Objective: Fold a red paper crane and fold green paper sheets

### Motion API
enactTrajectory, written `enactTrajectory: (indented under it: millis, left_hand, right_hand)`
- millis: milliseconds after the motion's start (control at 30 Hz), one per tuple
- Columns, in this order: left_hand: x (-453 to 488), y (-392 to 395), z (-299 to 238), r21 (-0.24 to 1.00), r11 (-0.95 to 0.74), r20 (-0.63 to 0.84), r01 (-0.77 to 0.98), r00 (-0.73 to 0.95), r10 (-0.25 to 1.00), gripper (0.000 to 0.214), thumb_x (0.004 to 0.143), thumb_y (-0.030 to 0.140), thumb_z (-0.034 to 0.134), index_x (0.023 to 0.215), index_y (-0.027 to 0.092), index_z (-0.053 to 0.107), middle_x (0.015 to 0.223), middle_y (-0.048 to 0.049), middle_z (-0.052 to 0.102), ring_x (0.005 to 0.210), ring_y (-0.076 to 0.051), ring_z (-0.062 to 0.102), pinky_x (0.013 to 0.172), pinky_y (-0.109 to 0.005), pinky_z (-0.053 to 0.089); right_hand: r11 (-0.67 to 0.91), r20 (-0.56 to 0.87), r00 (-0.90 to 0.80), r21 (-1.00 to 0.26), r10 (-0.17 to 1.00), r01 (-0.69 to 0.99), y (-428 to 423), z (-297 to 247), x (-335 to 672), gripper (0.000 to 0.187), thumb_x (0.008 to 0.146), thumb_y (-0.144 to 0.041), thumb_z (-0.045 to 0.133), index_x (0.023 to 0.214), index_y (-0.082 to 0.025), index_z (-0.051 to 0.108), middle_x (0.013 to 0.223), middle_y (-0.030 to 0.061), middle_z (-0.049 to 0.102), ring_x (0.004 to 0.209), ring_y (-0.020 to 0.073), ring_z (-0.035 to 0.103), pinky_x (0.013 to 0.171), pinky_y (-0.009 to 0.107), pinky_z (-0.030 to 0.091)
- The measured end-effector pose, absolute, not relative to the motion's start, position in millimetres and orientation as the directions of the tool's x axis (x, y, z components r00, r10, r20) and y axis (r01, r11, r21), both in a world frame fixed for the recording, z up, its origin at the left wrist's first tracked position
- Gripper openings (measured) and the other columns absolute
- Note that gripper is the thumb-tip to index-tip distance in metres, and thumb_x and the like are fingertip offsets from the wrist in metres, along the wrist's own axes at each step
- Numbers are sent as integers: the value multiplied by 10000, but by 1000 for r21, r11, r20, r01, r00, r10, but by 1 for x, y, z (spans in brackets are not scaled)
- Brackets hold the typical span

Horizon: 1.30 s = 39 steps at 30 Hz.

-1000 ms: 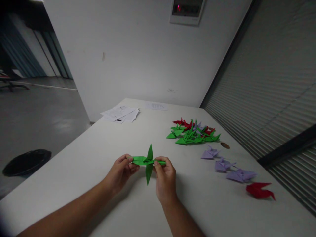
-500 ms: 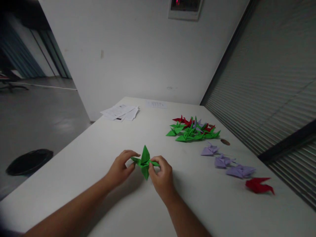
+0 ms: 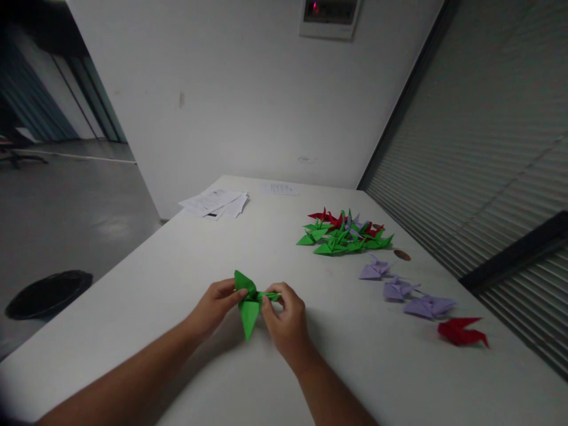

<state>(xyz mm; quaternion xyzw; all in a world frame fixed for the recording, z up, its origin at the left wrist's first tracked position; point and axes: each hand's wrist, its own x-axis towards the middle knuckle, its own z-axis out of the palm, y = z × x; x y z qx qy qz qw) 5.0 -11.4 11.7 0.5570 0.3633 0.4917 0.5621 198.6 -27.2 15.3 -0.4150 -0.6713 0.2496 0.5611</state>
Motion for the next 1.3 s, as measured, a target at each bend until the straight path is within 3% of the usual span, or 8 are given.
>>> enactTrajectory:
  millis: [233, 367, 500, 600, 733, 967, 1133, 1300]
  left_hand:
    - [7, -14, 18, 844, 105, 37, -526, 253, 967, 273, 777, 383, 869, 895, 151, 789, 853, -65, 742, 778, -178, 659, 780, -306, 516]
    - [9, -14, 17, 791, 136, 17, -597, 244, 970, 294, 754, 381, 893, 900, 159, 768, 837, -51, 730, 747, -164, 654, 759, -298, 527]
    - [11, -14, 13, 863, 76, 17, -500, 179, 984, 323, 786, 420, 860, 911, 147, 740, 854, -47, 711, 772, -172, 645, 770, -309, 531]
    - [11, -13, 6, 943, -13, 60, -333, 131, 990, 319, 848, 451, 789, 897, 145, 716, 854, -38, 682, 811, -184, 629, 784, -323, 533]
    - [8, -12, -1, 980, -194, 198, -50, 110, 974, 304, 934, 456, 675, 861, 161, 685, 795, -18, 615, 756, -167, 567, 697, -285, 488]
    - [6, -19, 13, 861, -473, 459, 189, 116, 881, 245, 976, 347, 624, 812, 178, 692, 946, -62, 610, 903, -192, 583, 795, -307, 502]
    - [10, -24, 10, 923, -373, 379, -94, 64, 923, 162, 966, 319, 662, 1022, 197, 752, 1195, -93, 626, 1058, -229, 624, 917, -369, 528]
    - [11, -23, 8, 922, -267, 285, -282, 26, 958, 153, 960, 281, 675, 1044, 180, 753, 1102, -82, 653, 973, -208, 645, 842, -339, 546]
  right_hand:
    - [16, 8, 20, -911, 1000, -412, -18, 22, 202, 344, 759, -379, 853, 915, -237, 582, 783, -16, 669, 705, 187, 680, 681, 333, 587]
    - [-139, -101, -109, -886, 989, -442, -15, 20, 204, 358, 712, -380, 876, 844, -223, 583, 749, -18, 669, 696, 177, 679, 710, 324, 568]
    - [126, 127, -43, -992, 991, -23, -12, 12, 205, 205, 741, -345, 824, 754, -209, 671, 835, 39, 680, 849, 230, 670, 751, 345, 563]
    - [458, 440, -128, -860, 889, 223, -15, 14, 205, 57, 834, -263, 709, 863, -221, 733, 972, 79, 701, 982, 253, 651, 876, 387, 543]
    - [613, 566, -234, -729, 790, 306, -25, 20, 203, 258, 884, -282, 676, 1135, -223, 682, 1058, 92, 707, 1010, 260, 640, 921, 410, 521]
    - [500, 486, -121, -819, 865, 282, -24, 19, 198, 198, 916, -380, 677, 828, -206, 648, 825, 28, 600, 805, 207, 588, 750, 321, 480]
    - [294, 297, -101, -955, 949, -45, -27, 26, 196, 204, 933, -371, 679, 839, -190, 675, 841, 23, 596, 806, 185, 567, 728, 289, 462]
    - [248, 261, -69, -956, 963, -156, -30, 26, 196, 185, 925, -363, 699, 880, -183, 704, 819, 22, 638, 775, 178, 573, 717, 283, 470]
